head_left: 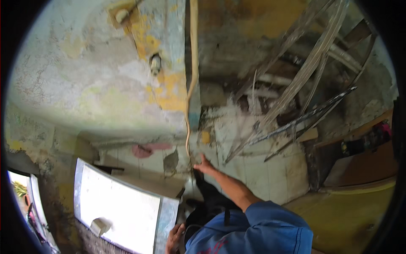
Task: The person puts a device into their waist pouch, moves a board aside, scrapes along the wall with a knife, and carries plastering tools and mortar over before wiping the wall with a cloth.
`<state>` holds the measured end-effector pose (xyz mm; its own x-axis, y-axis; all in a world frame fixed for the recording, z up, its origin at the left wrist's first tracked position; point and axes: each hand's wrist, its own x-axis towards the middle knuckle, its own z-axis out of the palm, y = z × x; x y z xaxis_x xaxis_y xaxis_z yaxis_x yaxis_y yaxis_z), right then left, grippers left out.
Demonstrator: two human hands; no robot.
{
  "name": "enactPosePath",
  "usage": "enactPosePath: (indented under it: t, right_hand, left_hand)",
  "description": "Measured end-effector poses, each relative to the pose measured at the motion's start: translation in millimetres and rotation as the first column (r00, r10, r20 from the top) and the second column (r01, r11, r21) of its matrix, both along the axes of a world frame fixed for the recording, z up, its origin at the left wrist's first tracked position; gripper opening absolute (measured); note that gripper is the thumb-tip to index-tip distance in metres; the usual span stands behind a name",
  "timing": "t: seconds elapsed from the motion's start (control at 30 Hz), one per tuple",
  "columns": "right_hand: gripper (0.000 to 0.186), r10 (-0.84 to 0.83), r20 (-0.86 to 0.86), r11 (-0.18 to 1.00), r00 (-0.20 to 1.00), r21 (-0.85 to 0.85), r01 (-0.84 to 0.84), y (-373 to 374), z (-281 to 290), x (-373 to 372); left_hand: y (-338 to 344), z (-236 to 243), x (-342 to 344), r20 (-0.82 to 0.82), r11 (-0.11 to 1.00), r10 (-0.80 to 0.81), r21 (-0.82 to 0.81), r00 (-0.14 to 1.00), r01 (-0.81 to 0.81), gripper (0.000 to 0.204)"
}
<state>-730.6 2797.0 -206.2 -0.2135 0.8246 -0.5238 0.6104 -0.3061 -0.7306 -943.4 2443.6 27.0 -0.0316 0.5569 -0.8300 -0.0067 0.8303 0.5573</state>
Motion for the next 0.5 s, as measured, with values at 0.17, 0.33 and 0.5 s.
enactPosePath:
  t: [0.17,0.33,0.5]
  right_hand:
    - [0.089,-0.027,-0.217,0.998,0.976,-0.055,0.015,15.6,-46.7,-5.9]
    - [0.078,0.154,-0.118,0.886,0.981,0.455,-0.085,36.8,-76.6,-4.9]
    - [0.039,0.274,-0.314,0.929,0.909,-0.159,-0.335,68.2,-12.4,-18.7]
  left_hand:
    - [20.7,27.7,22.8,-0.075,0.979,-0.036,0.198,0.997,0.050,0.051]
    - [36.2,13.4,21.8,-0.070,0.987,-0.094,0.122,0.993,0.102,0.057]
    - [47.0,12.9,24.2,-0.034,0.999,-0.038,0.000,0.999,0.038,0.061]
